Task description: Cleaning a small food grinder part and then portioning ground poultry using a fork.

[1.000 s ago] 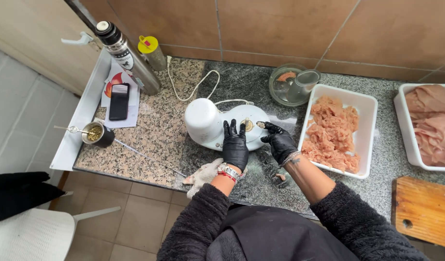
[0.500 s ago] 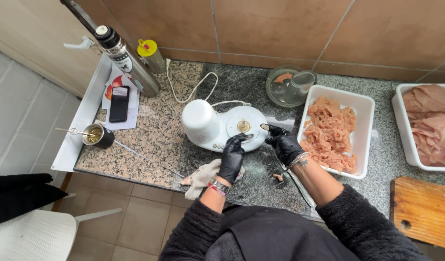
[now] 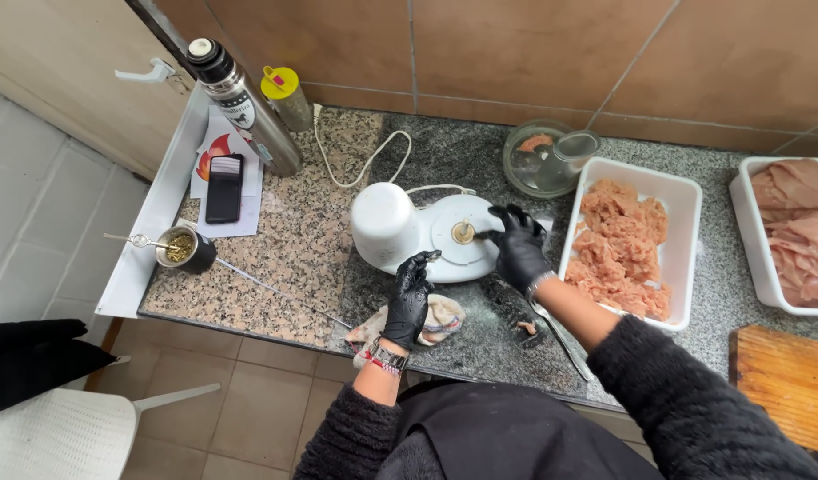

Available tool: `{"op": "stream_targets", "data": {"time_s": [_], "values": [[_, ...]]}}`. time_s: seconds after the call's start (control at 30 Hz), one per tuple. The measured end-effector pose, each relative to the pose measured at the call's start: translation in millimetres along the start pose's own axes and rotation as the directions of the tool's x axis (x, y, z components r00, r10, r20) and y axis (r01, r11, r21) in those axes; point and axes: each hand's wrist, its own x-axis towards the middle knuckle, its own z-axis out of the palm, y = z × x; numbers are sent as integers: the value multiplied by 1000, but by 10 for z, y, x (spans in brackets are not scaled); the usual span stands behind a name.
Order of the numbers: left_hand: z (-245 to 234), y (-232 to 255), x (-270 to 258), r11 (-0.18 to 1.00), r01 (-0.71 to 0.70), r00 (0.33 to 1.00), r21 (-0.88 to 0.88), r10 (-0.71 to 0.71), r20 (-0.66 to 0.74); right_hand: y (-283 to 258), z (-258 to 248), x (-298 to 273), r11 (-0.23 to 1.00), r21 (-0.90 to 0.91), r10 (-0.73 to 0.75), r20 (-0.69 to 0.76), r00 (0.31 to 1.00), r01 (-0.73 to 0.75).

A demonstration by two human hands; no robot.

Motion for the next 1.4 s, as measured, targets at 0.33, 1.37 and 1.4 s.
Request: {"op": "stream_targets", "data": {"time_s": [0.33, 1.37, 1.4], "values": [[-20, 677, 127, 985, -51, 987, 164, 24, 160, 277, -59, -137, 191, 745, 440, 516, 735, -639], [2388, 1595, -392, 204, 930, 358, -305, -322, 877, 280, -1760, -3104, -388, 921, 679, 266, 685, 27], [2596, 1620, -549, 259, 918, 376, -301, -319, 870, 295, -1918, -3323, -373, 928, 681, 255, 686, 25]]}}
